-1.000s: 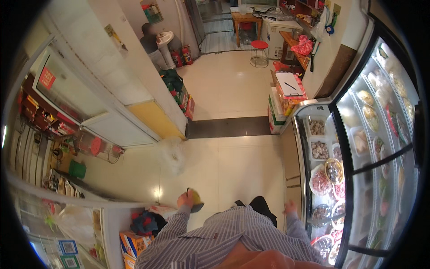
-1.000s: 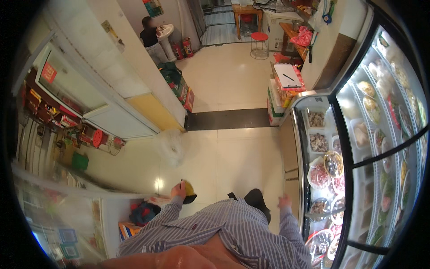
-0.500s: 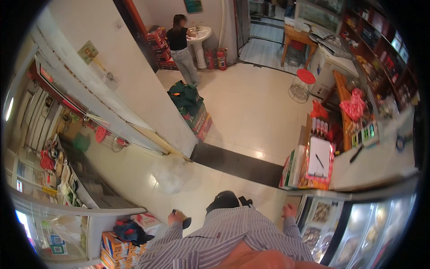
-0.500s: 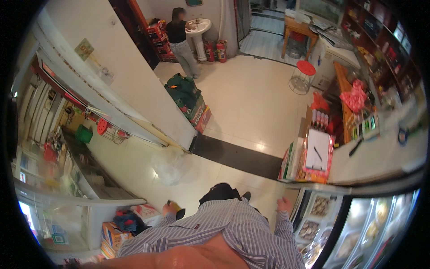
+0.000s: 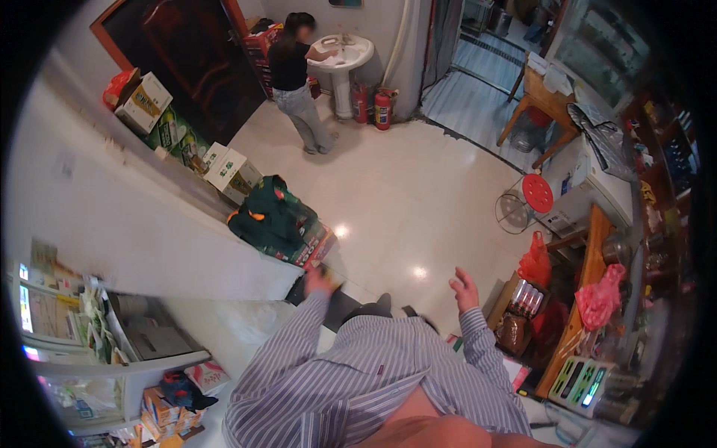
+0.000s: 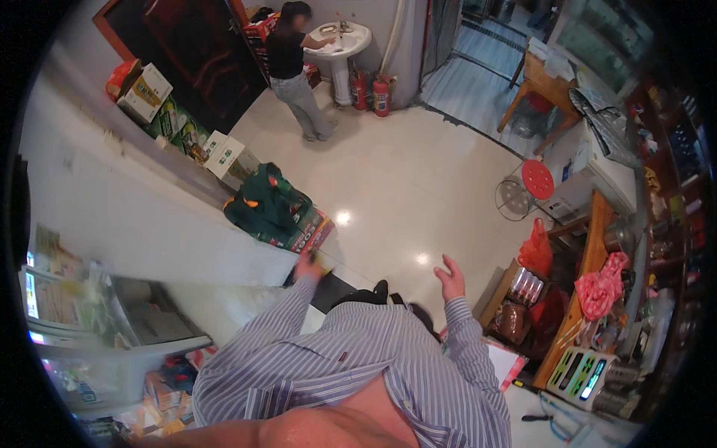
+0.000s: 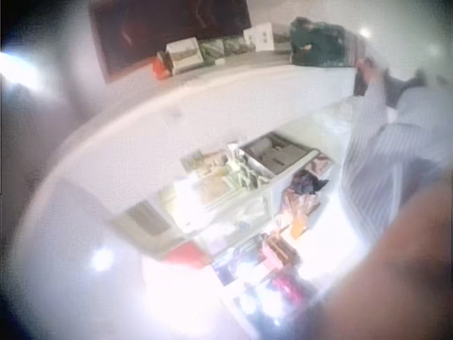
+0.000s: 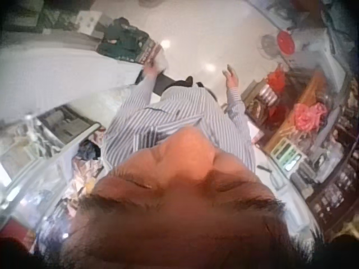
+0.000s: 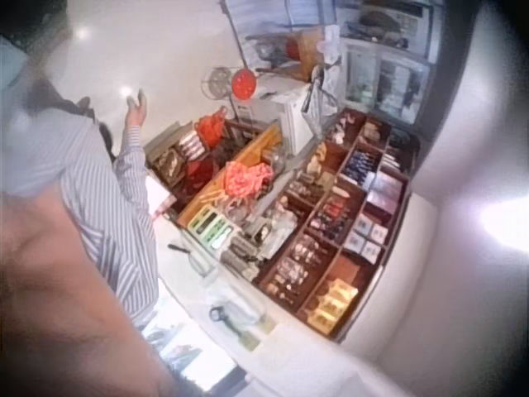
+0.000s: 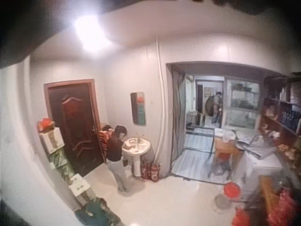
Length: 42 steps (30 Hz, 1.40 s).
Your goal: The person slices raw meat into thin strips on a cutting board using a cleaver, then places the sliced meat into a plastic bag. They later retrieve a container of raw chicken, open it, and begin cutting the chicken into pieces on the same board.
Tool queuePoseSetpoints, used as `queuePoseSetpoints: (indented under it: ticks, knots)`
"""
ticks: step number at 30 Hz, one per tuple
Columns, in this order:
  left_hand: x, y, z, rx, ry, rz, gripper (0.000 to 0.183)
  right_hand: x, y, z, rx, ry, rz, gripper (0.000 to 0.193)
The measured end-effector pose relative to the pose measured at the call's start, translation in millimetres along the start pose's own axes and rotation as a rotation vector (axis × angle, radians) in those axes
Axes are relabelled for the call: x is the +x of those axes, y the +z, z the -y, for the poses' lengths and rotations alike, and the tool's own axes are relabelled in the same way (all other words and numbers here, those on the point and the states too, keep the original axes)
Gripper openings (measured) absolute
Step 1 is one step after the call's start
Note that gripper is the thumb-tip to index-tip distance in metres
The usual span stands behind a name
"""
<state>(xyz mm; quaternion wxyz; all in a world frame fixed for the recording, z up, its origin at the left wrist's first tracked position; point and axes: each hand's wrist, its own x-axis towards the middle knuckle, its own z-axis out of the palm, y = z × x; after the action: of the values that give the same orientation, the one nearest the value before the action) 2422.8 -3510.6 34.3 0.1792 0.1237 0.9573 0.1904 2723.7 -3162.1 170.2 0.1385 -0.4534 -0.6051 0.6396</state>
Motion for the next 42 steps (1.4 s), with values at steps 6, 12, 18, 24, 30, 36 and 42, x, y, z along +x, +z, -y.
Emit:
queuePoseSetpoints:
  ticks: [6, 12, 18, 24, 30, 36, 42]
  knots:
    - [123.2, -34.1, -462.5, -0.671, 0.909, 0.243, 0.051, 159.9, -33.1, 150.6, 0.618, 0.068, 0.066, 0.075]
    - [255.7, 18.5, -614.2, -0.779, 0.865, 0.708, 0.054, 407.7, -108.6, 191.4, 0.974, 0.069, 0.177, 0.053]
    - [481.3, 54.0, -479.7, -0.497, 0.129, 0.001, 0.032, 597.3, -181.5, 204.3, 0.766, 0.262, -0.065, 0.033]
    - [679.2, -16.1, -459.7, -0.611, -0.011, -0.219, 0.040, 726.2, -245.3, 213.8, 0.748, 0.351, -0.206, 0.040]
    - [970.9, -112.7, -567.6, -0.379, 0.204, -0.359, 0.051, 795.6, -236.3, 179.6, 0.696, 0.409, -0.374, 0.040]
    - [1295.6, -219.5, -626.7, -0.158, 0.261, -0.526, 0.049, 858.3, -101.0, 223.2, 0.674, 0.581, -0.398, 0.037]
    - [1456.8, -227.1, -653.2, 0.370, 0.172, -0.449, 0.048, 998.9, 33.6, 324.9, 0.486, 0.689, -0.300, 0.037]
